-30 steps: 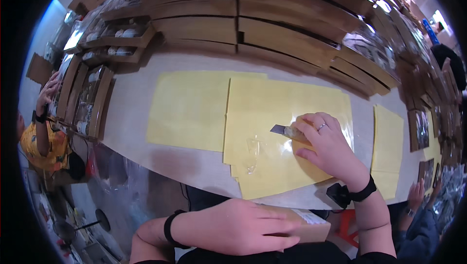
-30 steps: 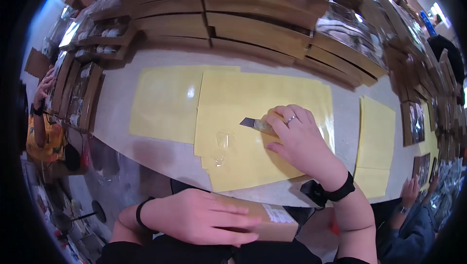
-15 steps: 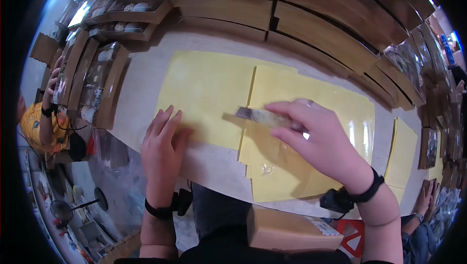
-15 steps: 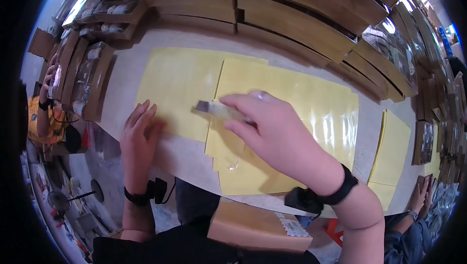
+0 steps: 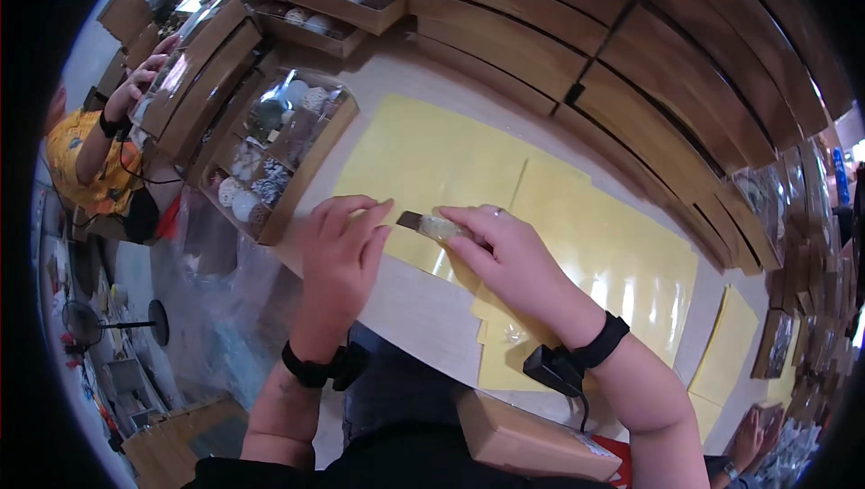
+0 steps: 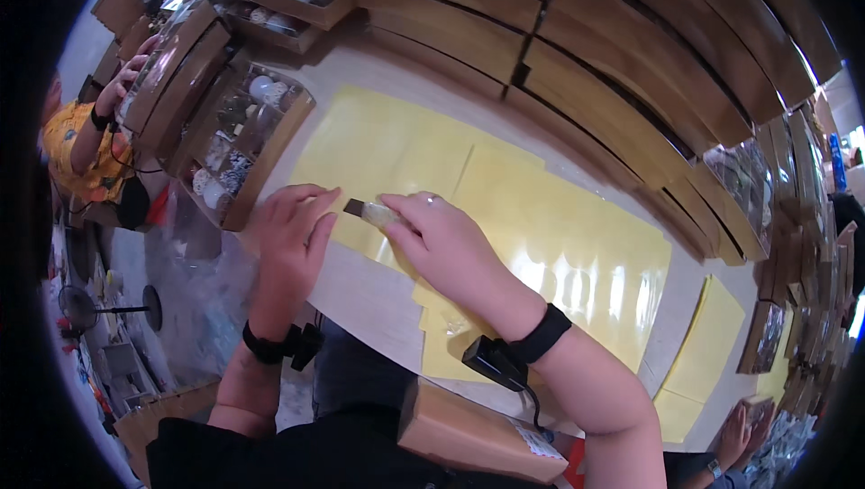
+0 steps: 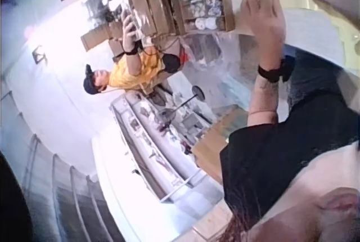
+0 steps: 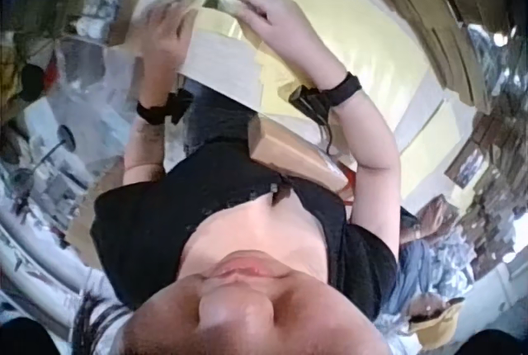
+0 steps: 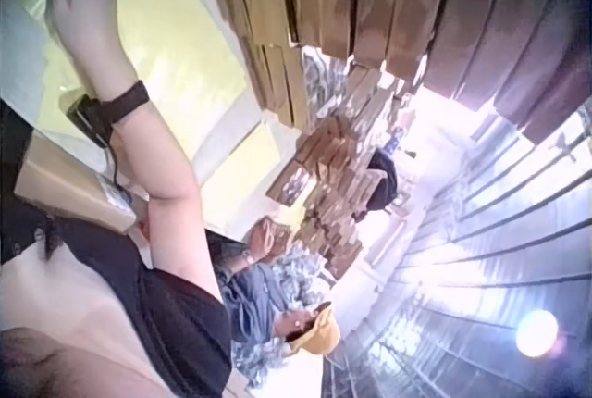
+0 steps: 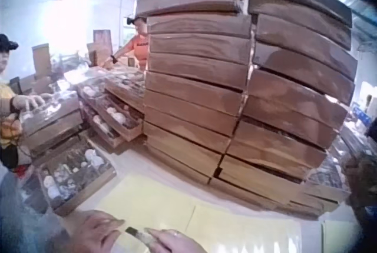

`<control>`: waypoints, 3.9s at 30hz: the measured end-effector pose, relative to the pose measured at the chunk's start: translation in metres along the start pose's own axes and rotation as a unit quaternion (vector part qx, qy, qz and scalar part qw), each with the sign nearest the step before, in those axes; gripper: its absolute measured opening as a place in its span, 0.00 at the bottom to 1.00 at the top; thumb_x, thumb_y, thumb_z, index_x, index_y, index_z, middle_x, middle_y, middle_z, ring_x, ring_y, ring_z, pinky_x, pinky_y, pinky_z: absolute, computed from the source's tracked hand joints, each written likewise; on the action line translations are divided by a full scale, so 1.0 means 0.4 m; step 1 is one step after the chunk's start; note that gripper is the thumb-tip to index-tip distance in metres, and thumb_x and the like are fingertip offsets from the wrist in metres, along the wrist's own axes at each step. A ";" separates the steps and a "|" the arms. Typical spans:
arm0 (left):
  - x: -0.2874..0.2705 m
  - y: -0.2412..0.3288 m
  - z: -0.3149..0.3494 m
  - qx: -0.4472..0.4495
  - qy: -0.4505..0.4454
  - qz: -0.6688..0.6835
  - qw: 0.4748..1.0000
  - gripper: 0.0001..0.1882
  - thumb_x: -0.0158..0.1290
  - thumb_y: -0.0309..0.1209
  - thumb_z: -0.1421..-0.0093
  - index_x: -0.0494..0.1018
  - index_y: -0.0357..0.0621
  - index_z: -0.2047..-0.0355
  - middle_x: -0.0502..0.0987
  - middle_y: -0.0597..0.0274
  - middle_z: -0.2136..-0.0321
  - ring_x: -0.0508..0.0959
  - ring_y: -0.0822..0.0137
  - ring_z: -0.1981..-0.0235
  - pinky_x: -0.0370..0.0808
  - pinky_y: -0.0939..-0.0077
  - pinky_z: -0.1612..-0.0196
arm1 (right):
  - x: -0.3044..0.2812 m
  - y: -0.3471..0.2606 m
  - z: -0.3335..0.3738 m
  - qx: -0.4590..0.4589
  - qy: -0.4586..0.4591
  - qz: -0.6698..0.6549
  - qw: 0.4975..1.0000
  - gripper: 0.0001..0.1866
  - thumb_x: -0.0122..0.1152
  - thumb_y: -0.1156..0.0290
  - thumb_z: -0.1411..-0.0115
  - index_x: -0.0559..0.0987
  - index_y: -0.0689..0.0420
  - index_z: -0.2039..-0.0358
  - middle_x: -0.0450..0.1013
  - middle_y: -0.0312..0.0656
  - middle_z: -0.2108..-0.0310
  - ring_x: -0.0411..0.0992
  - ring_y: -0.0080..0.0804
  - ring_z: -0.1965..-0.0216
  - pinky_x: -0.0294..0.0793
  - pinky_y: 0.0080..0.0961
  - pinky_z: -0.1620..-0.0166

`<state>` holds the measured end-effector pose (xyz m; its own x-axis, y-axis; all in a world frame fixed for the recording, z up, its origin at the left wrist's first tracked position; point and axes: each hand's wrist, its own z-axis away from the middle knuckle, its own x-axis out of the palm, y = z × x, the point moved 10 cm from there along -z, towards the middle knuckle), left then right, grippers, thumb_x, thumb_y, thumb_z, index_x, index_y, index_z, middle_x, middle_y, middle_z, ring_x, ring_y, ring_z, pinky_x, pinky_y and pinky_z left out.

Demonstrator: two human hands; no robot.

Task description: Sealing small gift boxes with plastic film using a utility knife.

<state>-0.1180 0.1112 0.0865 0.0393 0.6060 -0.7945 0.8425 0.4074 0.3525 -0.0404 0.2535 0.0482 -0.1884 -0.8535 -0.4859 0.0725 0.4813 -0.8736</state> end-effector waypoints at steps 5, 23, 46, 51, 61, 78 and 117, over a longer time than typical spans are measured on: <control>0.004 0.012 -0.006 0.028 -0.006 0.002 1.000 0.18 0.59 0.21 0.48 0.79 0.47 0.55 0.75 0.62 0.58 0.73 0.57 0.54 0.69 0.63 0.51 | -0.006 -0.006 0.012 0.005 0.008 -0.014 1.000 0.19 0.57 0.67 0.37 0.76 0.56 0.46 0.70 0.44 0.69 0.70 0.36 0.67 0.70 0.29 0.60; -0.014 0.020 -0.064 0.097 -0.167 0.089 0.977 0.27 0.54 0.20 0.47 0.71 0.45 0.44 0.77 0.56 0.54 0.76 0.53 0.54 0.74 0.62 0.52 | -0.011 -0.012 0.020 -0.008 0.011 0.010 1.000 0.19 0.59 0.63 0.39 0.77 0.55 0.49 0.74 0.46 0.67 0.73 0.42 0.65 0.72 0.33 0.60; -0.288 -0.159 0.005 0.098 0.087 -0.007 0.991 0.14 0.53 0.19 0.41 0.73 0.36 0.54 0.75 0.50 0.56 0.76 0.55 0.55 0.73 0.62 0.51 | -0.156 -0.091 0.071 -0.092 0.112 -0.065 0.987 0.17 0.55 0.63 0.36 0.77 0.57 0.51 0.76 0.48 0.61 0.75 0.44 0.61 0.74 0.35 0.57; -0.280 0.062 -0.046 0.088 0.025 -0.004 0.996 0.09 0.56 0.22 0.41 0.76 0.31 0.60 0.76 0.48 0.57 0.77 0.53 0.55 0.73 0.65 0.51 | -0.341 -0.074 0.268 0.012 0.159 0.075 0.984 0.14 0.55 0.63 0.37 0.77 0.56 0.55 0.75 0.48 0.65 0.74 0.48 0.61 0.73 0.39 0.57; -0.218 -0.006 -0.006 0.076 0.002 0.050 0.996 0.05 0.52 0.20 0.42 0.74 0.39 0.65 0.72 0.53 0.62 0.71 0.56 0.62 0.68 0.64 0.56 | -0.204 -0.077 0.784 -0.089 0.008 0.070 0.993 0.30 0.64 0.65 0.44 0.69 0.54 0.41 0.68 0.52 0.47 0.62 0.47 0.40 0.58 0.46 0.39; 0.046 0.140 0.207 -0.161 -0.235 0.602 0.746 0.17 0.59 0.35 0.38 0.72 0.40 0.52 0.71 0.54 0.51 0.76 0.64 0.60 0.75 0.72 0.56 | -0.101 -0.102 0.695 0.042 0.079 -0.105 0.990 0.31 0.67 0.63 0.48 0.70 0.56 0.44 0.74 0.47 0.59 0.73 0.44 0.59 0.73 0.35 0.56; -0.101 0.556 0.046 0.253 -0.154 0.282 0.913 0.13 0.60 0.21 0.46 0.78 0.37 0.59 0.78 0.52 0.63 0.79 0.55 0.68 0.77 0.67 0.62 | -0.161 -0.171 0.638 0.063 0.215 0.199 0.954 0.29 0.65 0.41 0.47 0.74 0.58 0.66 0.71 0.41 0.71 0.74 0.39 0.73 0.75 0.32 0.71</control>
<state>0.0776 0.1645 0.1879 0.6269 0.3689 -0.6862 0.7787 -0.3242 0.5371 0.2165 0.2244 0.1319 -0.5037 -0.4345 -0.7466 0.3342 0.6989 -0.6323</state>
